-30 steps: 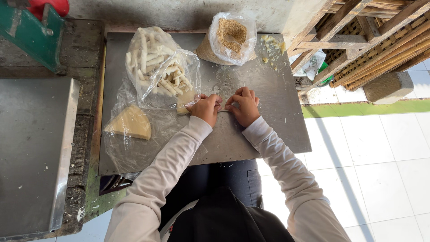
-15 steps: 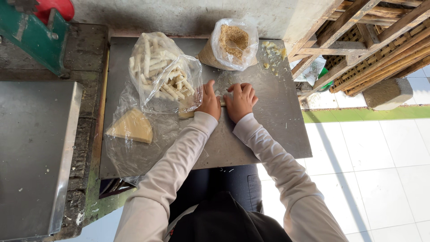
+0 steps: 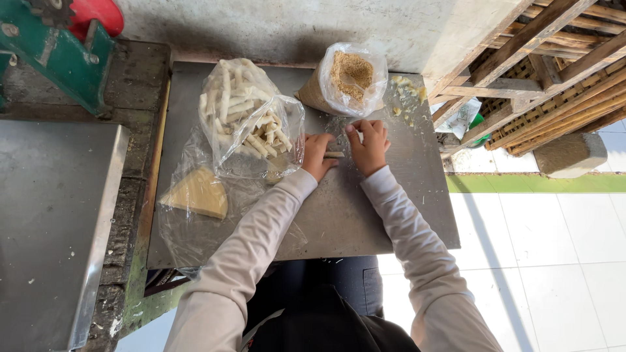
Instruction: The person prepares multiple pastry items by placing a small amount of filling onto triangular dough pieces and rolling them into a cylindrical shape.
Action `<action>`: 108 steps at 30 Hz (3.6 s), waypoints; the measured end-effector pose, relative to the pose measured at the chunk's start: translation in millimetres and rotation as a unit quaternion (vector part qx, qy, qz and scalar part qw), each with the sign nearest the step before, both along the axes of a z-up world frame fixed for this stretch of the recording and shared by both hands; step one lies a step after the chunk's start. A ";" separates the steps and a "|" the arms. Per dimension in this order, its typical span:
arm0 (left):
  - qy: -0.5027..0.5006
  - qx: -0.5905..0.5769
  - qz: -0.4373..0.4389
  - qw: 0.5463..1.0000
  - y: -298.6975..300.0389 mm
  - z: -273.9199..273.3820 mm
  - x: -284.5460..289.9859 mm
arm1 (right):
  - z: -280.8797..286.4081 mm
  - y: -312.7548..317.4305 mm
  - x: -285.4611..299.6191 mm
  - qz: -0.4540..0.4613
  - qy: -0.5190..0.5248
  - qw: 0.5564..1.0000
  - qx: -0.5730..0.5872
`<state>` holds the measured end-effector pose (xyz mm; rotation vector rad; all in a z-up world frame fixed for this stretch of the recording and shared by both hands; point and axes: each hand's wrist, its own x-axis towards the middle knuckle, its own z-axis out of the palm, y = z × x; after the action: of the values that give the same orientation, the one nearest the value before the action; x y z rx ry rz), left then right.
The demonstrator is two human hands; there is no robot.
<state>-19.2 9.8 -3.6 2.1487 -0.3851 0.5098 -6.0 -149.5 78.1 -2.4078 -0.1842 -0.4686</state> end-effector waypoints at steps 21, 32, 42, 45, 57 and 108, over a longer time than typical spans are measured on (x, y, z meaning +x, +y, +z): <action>-0.173 0.292 0.242 0.909 121.6 196.5 -94.3 | 64.1 47.8 -84.6 0.320 -0.032 0.946 -0.036; -0.226 0.071 0.133 0.962 105.8 163.9 -181.9 | -12.2 90.7 -44.8 0.426 0.075 0.901 0.036; -0.005 0.136 0.214 0.967 101.0 75.8 -165.7 | 0.3 97.6 -57.8 0.410 0.012 0.912 0.026; 0.045 0.170 0.254 0.951 96.6 74.3 -155.4 | -8.2 96.3 -54.7 0.375 0.042 0.925 0.032; 0.008 0.155 0.174 0.972 75.9 67.7 -142.7 | 60.2 13.1 -54.9 0.143 -0.134 0.981 0.011; 0.212 -0.296 -0.179 0.914 3.5 70.5 -96.4 | 19.2 -137.8 63.1 0.055 0.113 0.980 0.152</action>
<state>-115.6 13.3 66.8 1.4922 -0.3166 -0.0621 57.1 -287.2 97.3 -2.1179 -0.1340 -0.1558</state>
